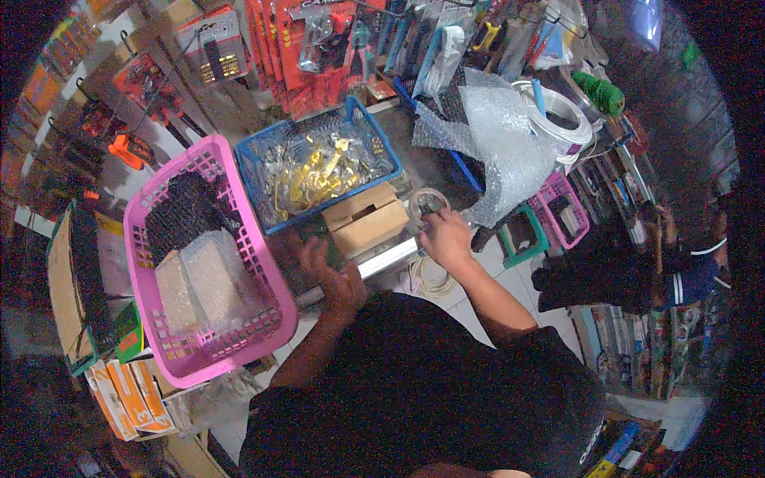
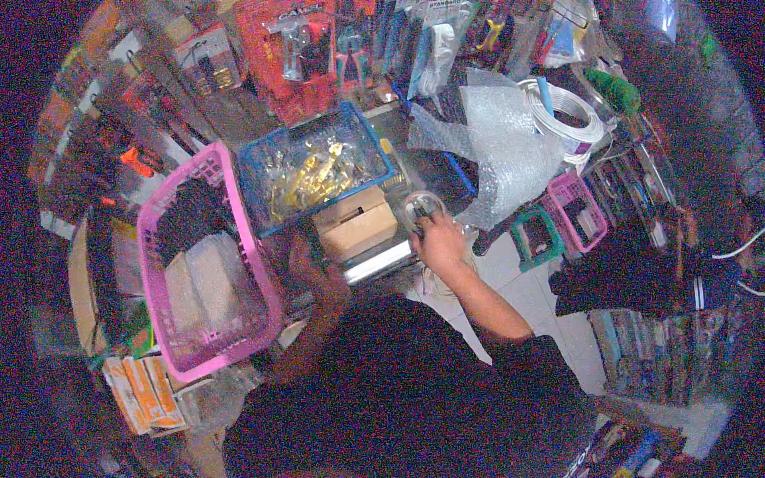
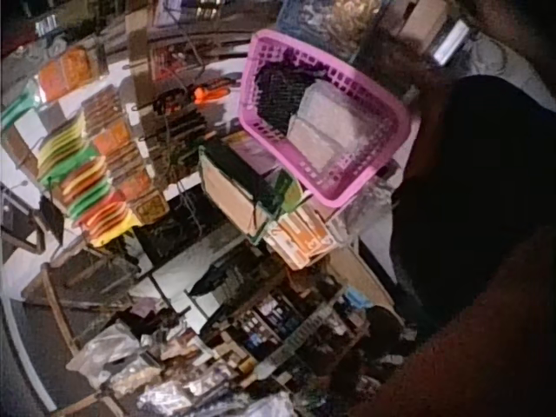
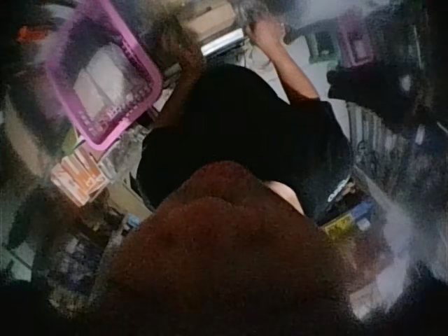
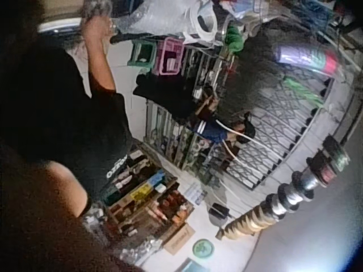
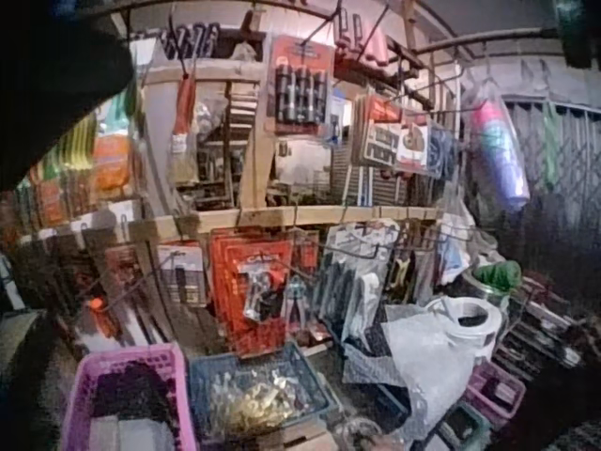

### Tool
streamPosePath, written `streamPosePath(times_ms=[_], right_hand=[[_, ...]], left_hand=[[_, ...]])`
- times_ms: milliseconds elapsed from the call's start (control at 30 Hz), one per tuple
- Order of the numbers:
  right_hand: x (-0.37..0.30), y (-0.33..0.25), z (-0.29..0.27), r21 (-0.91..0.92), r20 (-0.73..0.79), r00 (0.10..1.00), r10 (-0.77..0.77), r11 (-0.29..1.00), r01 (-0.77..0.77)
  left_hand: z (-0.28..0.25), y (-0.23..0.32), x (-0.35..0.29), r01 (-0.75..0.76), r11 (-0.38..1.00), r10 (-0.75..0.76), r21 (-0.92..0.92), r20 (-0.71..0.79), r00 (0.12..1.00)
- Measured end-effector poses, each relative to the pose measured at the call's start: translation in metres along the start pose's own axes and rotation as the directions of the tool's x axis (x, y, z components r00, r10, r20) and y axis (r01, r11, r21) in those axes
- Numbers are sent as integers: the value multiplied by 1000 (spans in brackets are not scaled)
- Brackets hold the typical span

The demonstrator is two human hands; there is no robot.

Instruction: The person wraps an object in bubble wrap, secures it with tape, places it into a basket, and then folds a cardboard box.

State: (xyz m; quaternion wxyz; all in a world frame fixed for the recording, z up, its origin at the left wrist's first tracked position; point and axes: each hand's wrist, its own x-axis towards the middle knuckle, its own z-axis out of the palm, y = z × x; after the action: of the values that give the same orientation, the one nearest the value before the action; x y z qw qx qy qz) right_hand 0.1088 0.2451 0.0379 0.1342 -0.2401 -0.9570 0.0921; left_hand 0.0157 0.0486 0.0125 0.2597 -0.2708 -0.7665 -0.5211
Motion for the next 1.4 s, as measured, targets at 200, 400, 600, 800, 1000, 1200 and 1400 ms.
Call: streamPosePath(times_ms=[200,400,600,800,1000,1200,1400], right_hand=[[1,11,-4,216,-51,998,29,976,-17],[0,7,-44,629,140,937,320,702,-333],[-13,5,-55,850,238,942,238,417,-321],[-38,-16,-84,900,359,916,180,192,-391],[-58,-22,-84,886,398,906,141,197,-420],[-78,-28,-85,862,431,897,100,249,-442],[-89,-37,-86,863,447,892,64,232,-449]], left_hand=[[-39,40,17,231,728,446,-646,701,557],[-38,54,14,499,593,656,-632,738,156],[-17,44,2,372,824,408,-427,903,133],[6,62,20,504,775,-21,-382,781,624],[16,86,45,510,783,-178,-357,657,733],[17,82,39,481,826,-123,-295,738,664],[12,65,26,694,650,-120,-311,859,498]])
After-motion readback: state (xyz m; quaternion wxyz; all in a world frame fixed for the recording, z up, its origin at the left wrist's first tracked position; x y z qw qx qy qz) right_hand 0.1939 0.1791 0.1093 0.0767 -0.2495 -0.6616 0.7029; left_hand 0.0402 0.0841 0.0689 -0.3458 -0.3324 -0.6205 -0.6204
